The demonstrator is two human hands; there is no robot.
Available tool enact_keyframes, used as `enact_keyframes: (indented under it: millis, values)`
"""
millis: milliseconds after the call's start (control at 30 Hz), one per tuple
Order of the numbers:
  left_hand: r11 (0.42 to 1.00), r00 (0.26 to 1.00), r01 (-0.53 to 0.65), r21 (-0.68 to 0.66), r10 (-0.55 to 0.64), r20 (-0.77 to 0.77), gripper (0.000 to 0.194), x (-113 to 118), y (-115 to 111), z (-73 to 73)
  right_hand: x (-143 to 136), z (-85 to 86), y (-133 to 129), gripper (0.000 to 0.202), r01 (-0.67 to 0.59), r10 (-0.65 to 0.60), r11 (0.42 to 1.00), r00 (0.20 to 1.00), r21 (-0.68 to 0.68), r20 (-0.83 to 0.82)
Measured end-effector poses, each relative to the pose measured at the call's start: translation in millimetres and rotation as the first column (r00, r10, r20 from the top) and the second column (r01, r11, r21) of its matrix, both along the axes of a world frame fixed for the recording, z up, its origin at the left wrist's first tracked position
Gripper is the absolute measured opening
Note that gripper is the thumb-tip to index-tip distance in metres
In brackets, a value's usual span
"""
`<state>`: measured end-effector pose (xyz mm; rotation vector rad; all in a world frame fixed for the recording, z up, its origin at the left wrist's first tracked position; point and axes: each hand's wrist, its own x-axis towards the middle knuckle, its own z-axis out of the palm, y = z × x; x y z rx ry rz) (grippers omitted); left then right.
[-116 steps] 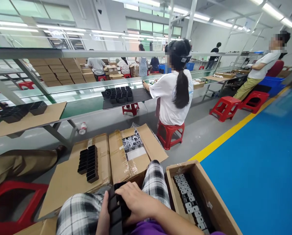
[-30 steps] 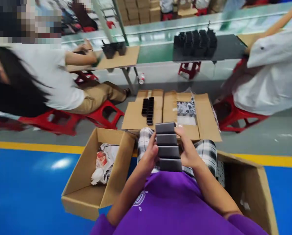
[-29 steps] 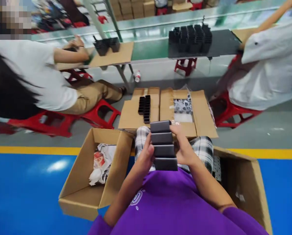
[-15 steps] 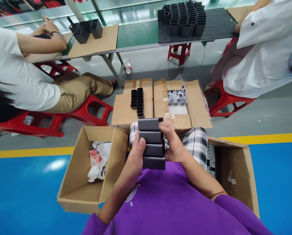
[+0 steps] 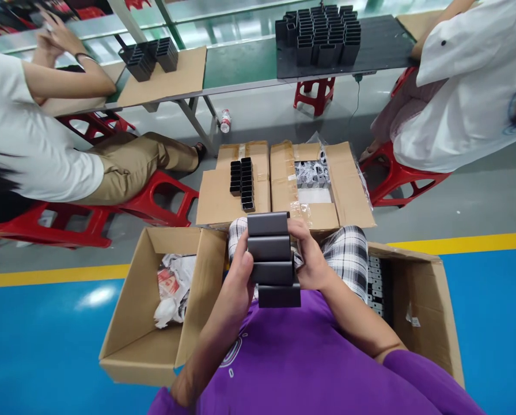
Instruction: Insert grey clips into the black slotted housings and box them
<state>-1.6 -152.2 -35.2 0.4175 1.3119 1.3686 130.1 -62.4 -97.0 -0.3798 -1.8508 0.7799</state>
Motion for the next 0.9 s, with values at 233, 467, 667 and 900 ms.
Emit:
enact_keyframes:
  millis: [233, 467, 667, 900]
  values:
    - [0.996, 0.991, 0.077, 0.037, -0.072, -0.115, 0.076, -10.4, 1.5, 4.2, -0.4, -1.5, -1.7, 0.084, -0.057, 0.056, 0.998, 0.998, -0.03, -0.039]
    - [0.996, 0.99, 0.036, 0.079, -0.024, -0.14, 0.091, 1.2, 4.5, 24.8, -3.9, -9.8, -10.7, 0.099, -0.157, 0.127, 0.971, 0.978, -0.18, -0.166]
    - [0.993, 0.977, 0.039, 0.11, -0.014, -0.214, 0.089, 8.3, 1.3, 31.0, -4.2, -10.3, -10.8, 0.097, -0.227, 0.18, 0.955, 0.955, -0.19, -0.235]
    - [0.992, 0.976, 0.017, 0.122, 0.01, -0.217, 0.093, 13.5, 1.0, 36.7, -0.3, -13.2, -4.9, 0.093, -0.184, 0.168, 0.971, 0.98, -0.151, -0.108]
